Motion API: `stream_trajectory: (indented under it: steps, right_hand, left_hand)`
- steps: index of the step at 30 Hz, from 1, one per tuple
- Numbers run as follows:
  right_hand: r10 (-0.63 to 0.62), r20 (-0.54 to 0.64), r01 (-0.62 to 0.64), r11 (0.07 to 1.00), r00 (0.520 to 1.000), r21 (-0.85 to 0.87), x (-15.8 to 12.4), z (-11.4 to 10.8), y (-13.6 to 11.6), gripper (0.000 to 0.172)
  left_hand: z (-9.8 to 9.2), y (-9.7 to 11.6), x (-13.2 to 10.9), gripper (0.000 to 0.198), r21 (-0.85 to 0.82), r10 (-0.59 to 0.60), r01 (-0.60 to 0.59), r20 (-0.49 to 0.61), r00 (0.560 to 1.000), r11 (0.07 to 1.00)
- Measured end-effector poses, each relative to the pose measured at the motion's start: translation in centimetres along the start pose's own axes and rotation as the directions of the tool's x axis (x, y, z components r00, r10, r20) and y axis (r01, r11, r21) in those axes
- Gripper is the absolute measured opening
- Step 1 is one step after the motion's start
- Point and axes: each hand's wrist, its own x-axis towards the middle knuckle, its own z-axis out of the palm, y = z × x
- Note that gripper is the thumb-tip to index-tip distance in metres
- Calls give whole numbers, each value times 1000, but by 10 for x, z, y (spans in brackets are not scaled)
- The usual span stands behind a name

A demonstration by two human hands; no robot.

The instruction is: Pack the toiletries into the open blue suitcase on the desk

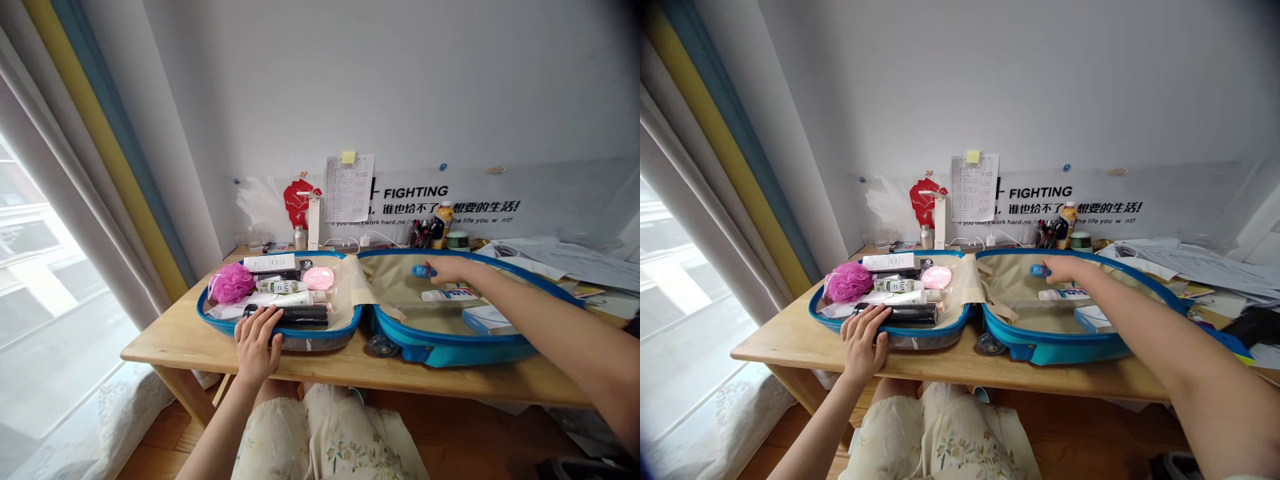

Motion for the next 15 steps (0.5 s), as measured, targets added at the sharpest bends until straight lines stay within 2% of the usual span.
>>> stream_trajectory:
  steps: [2,4,7,9,12,15]
  right_hand:
    - [-27,20,27,1000,999,11,-1,-18,-11,28]
    - [-82,-21,82,996,996,43,0,-37,-34,44]
    - [-243,-72,251,959,967,134,2,-54,-92,52]
    - [-341,-40,343,926,939,156,4,-53,-140,52]
    - [-435,16,427,890,900,159,10,-35,-207,48]
    - [-477,58,466,873,877,141,17,-13,-254,42]
  left_hand:
    - [1,0,0,42,-2,-3,3,-7,1000,1000]
    - [1,0,0,42,-4,-7,7,-12,1000,1000]
    - [1,1,1,41,-1,-9,9,-12,1000,1000]
    - [0,1,1,41,5,2,-2,-16,1000,1000]
    - [-1,2,2,40,2,13,-13,-22,1000,1000]
    - [-1,2,2,41,-5,-1,1,-13,1000,1000]
